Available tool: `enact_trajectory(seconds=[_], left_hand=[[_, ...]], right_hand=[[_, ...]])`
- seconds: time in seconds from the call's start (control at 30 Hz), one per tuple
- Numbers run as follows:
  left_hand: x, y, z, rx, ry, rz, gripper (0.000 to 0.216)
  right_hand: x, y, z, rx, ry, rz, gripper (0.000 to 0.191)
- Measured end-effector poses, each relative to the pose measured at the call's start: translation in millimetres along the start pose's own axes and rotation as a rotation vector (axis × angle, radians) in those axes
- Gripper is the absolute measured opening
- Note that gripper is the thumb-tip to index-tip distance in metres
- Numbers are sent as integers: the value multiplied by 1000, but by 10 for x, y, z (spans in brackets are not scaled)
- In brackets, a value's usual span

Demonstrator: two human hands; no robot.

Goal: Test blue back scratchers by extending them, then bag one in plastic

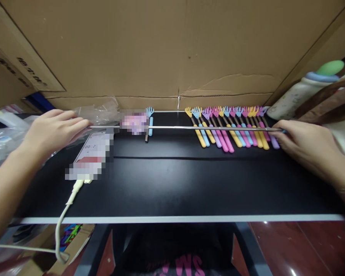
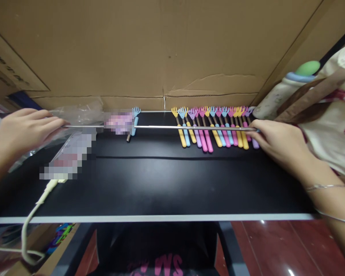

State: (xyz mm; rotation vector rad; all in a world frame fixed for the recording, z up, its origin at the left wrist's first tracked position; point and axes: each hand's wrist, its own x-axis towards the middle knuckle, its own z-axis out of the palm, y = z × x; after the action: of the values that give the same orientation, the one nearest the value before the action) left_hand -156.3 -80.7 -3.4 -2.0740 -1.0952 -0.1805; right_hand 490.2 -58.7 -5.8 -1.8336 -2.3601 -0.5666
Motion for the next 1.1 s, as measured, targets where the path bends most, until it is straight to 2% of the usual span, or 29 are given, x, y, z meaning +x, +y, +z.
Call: enact_trajectory(seconds=[0.1,0.17,0.23,0.47,0.6,0.8,0.97,1.1], left_hand=[[86,32,-44,-4,18,2,33],[199,138,-86,50,28,45,34],[353,308,-120,118,15,112,36],[853,977,-188,22,223,316,35],[996,1215,-294,-60,215,326,31],[1044,1317,-374,-202,129,255,32],[1014,1374,-390,-164,167,285,33],[1057,1481,-422,-229,179,298,32]], right_hand=[[25,-31,13,-34,33,-37,21],[70,-133,19,-86,65,-64,23],[127,-296,18,-129,91,-113,25],[225,-951,-24,-68,231,-326,35],[189,-1255,-54,0,283,-409,33],[135,-1443,-151,35,254,-403,29],[98,-1510,-161,61,247,-432,30],[81,-1645,-171,68,251,-448,26]])
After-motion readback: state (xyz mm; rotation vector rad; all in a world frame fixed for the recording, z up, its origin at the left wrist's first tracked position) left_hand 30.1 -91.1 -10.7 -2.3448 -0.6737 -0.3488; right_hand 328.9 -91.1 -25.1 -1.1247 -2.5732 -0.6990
